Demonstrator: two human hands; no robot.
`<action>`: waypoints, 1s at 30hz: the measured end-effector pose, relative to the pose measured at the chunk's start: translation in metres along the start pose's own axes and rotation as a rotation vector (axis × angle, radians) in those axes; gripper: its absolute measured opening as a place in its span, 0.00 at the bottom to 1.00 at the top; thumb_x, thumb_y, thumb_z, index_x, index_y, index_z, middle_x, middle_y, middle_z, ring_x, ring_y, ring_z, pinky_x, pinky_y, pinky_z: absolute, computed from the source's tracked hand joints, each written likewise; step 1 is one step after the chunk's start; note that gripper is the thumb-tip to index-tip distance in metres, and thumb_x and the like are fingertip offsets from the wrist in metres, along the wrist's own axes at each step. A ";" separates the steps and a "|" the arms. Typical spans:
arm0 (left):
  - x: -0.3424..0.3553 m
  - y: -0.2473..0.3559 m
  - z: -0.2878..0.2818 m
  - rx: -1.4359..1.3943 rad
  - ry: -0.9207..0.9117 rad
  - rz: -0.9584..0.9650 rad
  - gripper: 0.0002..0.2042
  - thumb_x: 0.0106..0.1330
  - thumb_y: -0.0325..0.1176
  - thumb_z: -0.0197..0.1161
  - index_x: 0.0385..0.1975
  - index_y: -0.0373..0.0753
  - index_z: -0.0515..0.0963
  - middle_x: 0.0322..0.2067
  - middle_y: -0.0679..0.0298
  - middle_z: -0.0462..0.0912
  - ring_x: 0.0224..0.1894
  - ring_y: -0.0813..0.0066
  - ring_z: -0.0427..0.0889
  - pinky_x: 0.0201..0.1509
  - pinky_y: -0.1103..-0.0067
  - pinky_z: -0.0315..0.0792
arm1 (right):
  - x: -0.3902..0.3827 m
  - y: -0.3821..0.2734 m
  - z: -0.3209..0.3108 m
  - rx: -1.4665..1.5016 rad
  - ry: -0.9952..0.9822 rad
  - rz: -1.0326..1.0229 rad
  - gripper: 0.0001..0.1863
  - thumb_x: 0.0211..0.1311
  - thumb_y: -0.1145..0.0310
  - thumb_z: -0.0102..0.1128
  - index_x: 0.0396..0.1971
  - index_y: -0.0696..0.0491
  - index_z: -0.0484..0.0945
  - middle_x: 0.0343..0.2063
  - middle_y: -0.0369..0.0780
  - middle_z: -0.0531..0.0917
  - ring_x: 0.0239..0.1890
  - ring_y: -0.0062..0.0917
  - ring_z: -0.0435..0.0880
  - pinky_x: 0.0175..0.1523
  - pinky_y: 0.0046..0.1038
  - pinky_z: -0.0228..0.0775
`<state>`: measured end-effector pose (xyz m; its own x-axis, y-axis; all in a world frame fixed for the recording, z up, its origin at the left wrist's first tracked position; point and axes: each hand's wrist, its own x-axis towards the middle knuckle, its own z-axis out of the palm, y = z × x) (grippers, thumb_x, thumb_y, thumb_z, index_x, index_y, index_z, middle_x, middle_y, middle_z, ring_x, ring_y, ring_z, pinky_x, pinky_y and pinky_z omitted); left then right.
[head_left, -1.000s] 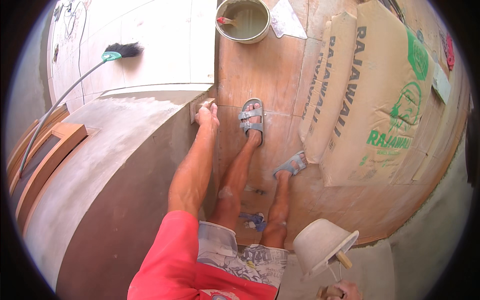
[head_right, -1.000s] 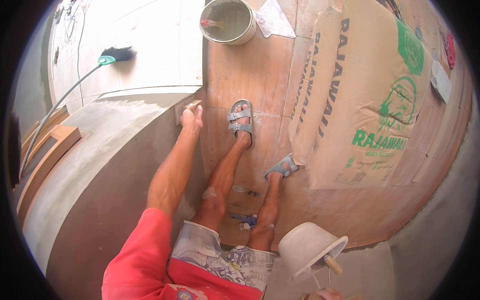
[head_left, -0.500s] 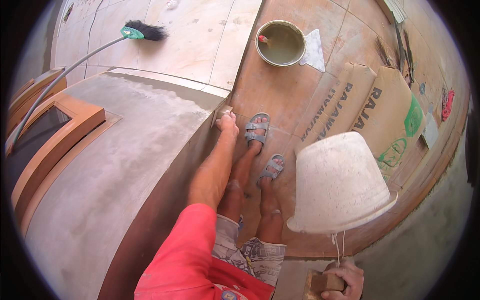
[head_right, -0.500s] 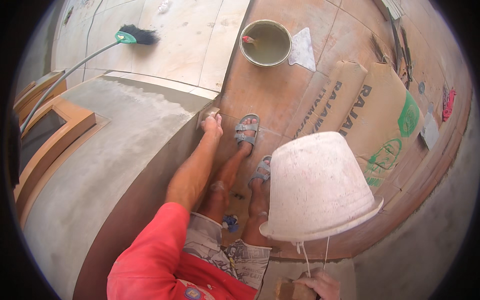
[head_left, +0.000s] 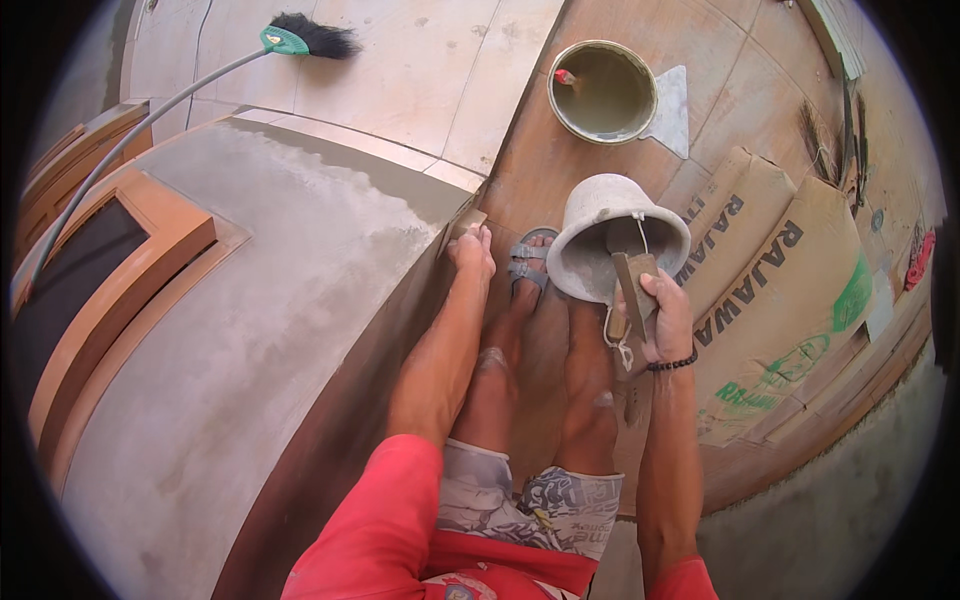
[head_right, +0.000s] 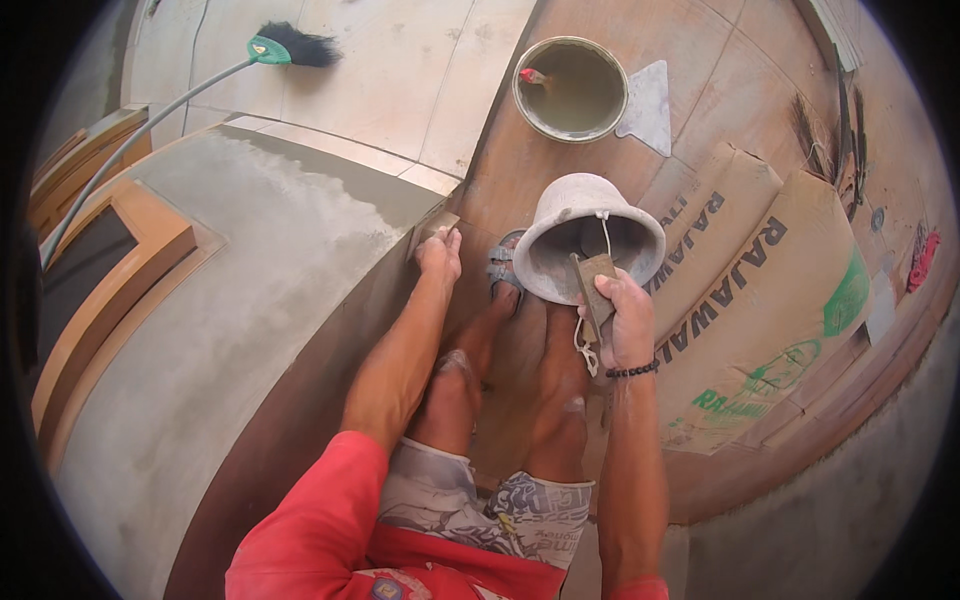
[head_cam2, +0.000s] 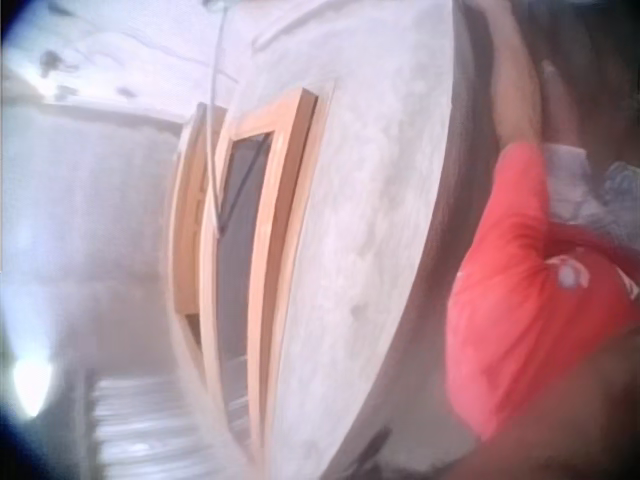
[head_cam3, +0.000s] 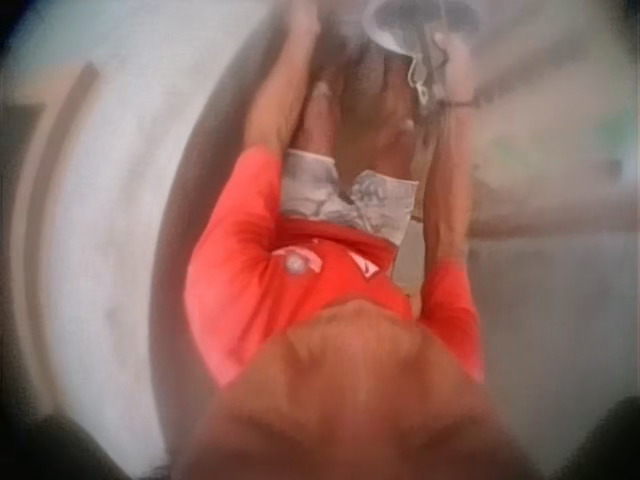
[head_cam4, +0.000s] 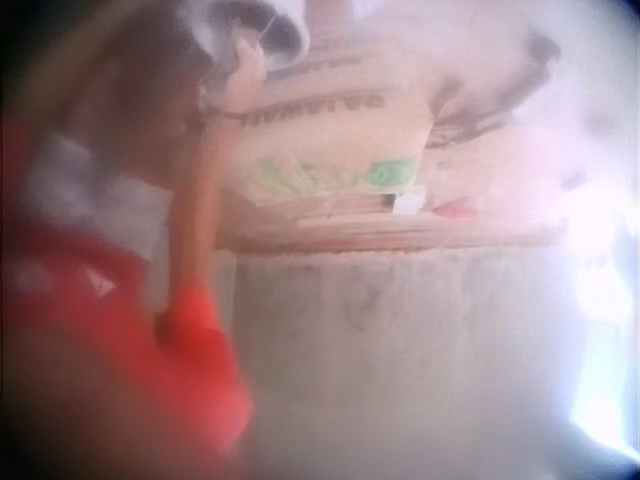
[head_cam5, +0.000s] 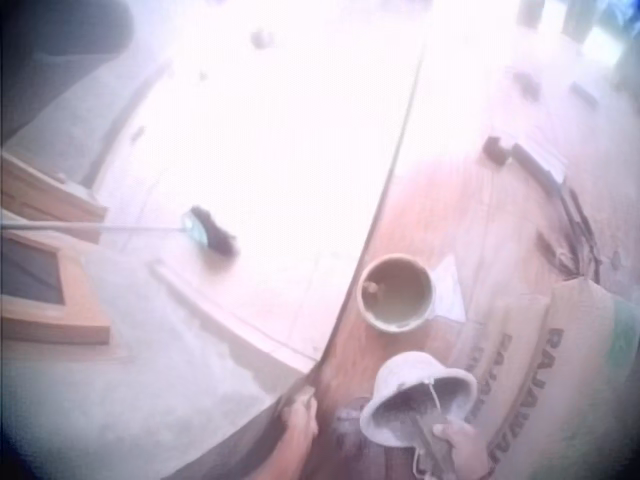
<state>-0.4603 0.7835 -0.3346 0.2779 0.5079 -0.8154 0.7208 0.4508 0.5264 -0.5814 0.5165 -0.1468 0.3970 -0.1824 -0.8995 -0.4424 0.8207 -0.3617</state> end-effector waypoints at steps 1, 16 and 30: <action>-0.001 0.000 0.011 -0.012 -0.012 -0.003 0.22 0.66 0.15 0.51 0.58 0.19 0.53 0.56 0.42 0.66 0.55 0.46 0.74 0.63 0.60 0.71 | 0.023 0.005 0.001 0.034 -0.006 0.005 0.11 0.61 0.70 0.56 0.40 0.61 0.76 0.31 0.40 0.80 0.29 0.22 0.80 0.32 0.24 0.75; -0.018 0.000 0.006 0.044 -0.031 0.090 0.16 0.67 0.17 0.53 0.54 0.29 0.63 0.48 0.51 0.74 0.47 0.56 0.80 0.55 0.65 0.76 | 0.122 -0.011 0.006 0.116 0.147 -0.041 0.13 0.65 0.64 0.55 0.39 0.60 0.76 0.30 0.43 0.82 0.28 0.28 0.82 0.29 0.27 0.79; -0.026 0.002 0.007 0.104 -0.097 0.127 0.18 0.68 0.19 0.50 0.58 0.29 0.62 0.50 0.52 0.74 0.50 0.59 0.79 0.60 0.68 0.74 | 0.123 -0.059 -0.077 -0.430 0.312 -0.310 0.20 0.64 0.67 0.53 0.53 0.63 0.70 0.43 0.41 0.81 0.42 0.24 0.81 0.48 0.24 0.74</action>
<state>-0.4612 0.7662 -0.3143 0.4271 0.4803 -0.7661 0.7364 0.3070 0.6029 -0.5679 0.4045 -0.2553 0.3335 -0.5810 -0.7425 -0.6546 0.4241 -0.6259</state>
